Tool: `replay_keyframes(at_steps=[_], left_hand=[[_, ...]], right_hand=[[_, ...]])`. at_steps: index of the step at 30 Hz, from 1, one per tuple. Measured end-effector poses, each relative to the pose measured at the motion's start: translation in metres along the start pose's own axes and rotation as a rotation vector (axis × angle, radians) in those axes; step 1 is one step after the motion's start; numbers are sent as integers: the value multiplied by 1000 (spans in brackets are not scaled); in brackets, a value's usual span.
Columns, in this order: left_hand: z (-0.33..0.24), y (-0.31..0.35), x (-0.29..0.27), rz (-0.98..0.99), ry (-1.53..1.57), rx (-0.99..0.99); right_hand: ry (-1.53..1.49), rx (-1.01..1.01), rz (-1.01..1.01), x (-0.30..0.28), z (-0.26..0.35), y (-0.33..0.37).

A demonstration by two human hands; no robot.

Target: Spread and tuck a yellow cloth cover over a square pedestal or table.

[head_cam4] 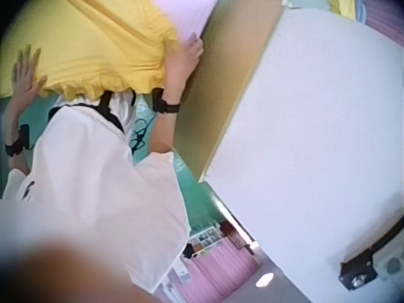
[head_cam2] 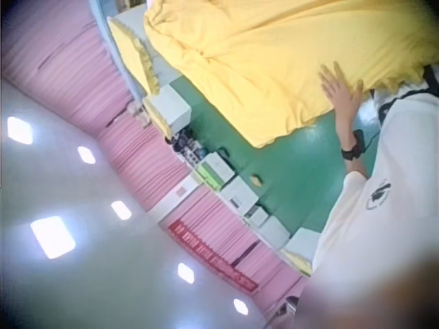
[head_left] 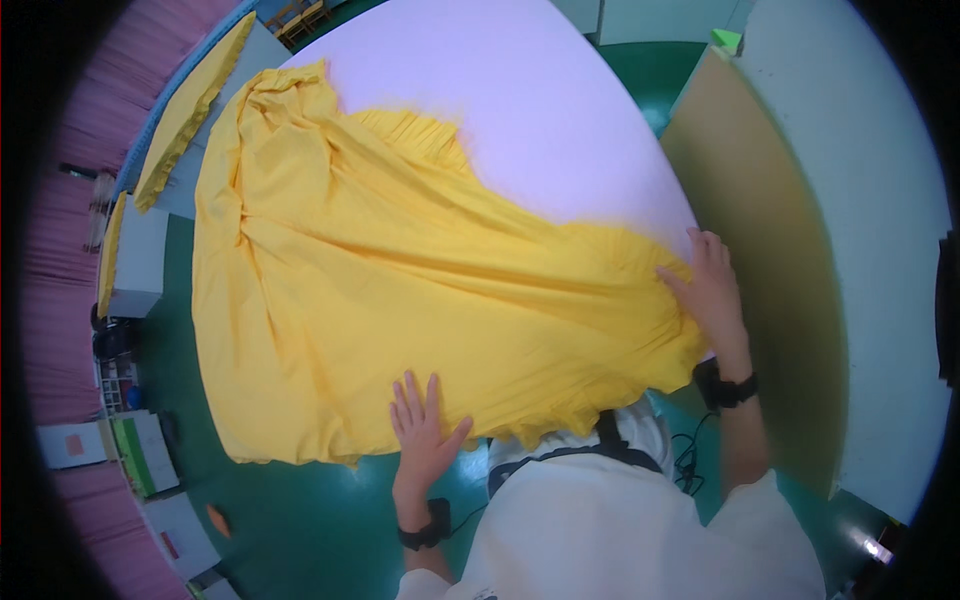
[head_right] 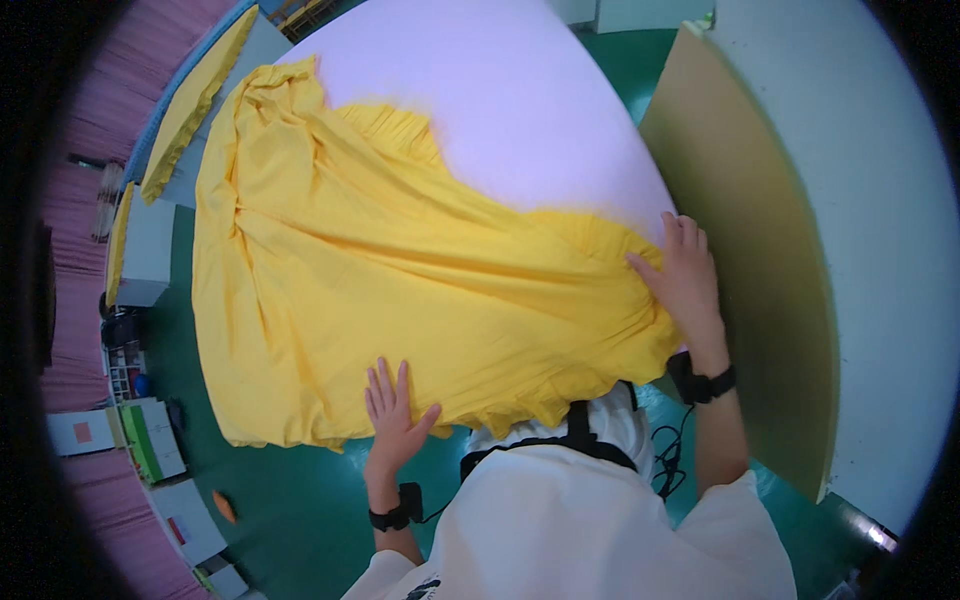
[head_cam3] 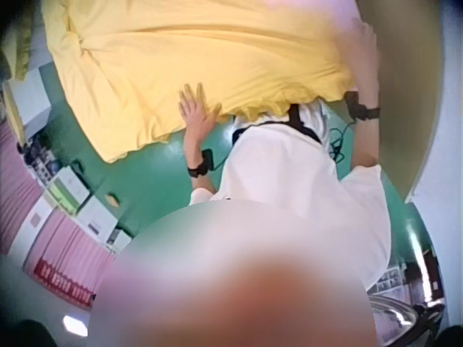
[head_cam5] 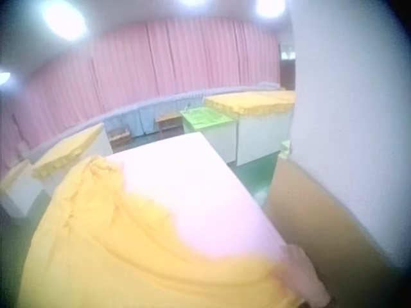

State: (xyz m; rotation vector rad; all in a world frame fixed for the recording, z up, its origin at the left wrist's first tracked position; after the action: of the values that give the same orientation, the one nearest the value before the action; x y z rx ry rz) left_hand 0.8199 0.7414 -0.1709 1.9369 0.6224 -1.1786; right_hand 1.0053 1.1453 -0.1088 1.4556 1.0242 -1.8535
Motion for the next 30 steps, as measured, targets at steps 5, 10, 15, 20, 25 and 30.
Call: replay_keyframes(at_steps=[5,10,15,20,25,30], left_hand=[[1,2,-2,-5,7,-15],[0,-1,-5,1,25,-42],[1,1,-5,-17,46,-22],[0,6,-11,-18,37,-27],[-4,7,-18,-92,28,11],[60,56,-23,-674,391,-294]], right_hand=[[-111,145,259,16,-31,-6],[-69,187,190,14,-51,34],[78,453,282,7,-79,100],[112,510,333,14,-98,135],[153,521,327,-12,-81,111],[-132,169,58,-54,-21,21]])
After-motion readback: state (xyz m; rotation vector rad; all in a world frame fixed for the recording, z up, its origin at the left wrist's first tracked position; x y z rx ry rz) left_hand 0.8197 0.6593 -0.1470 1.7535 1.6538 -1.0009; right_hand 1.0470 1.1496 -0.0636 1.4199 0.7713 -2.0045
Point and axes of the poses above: each hand's wrist, its own y-axis away from the middle knuckle, its own x-axis out of the palm, z = x × y, the point moved 10 cm from there along -y, towards the middle knuckle, and after that the axes turned 9 degrees about -x, right-handed, at the moved point
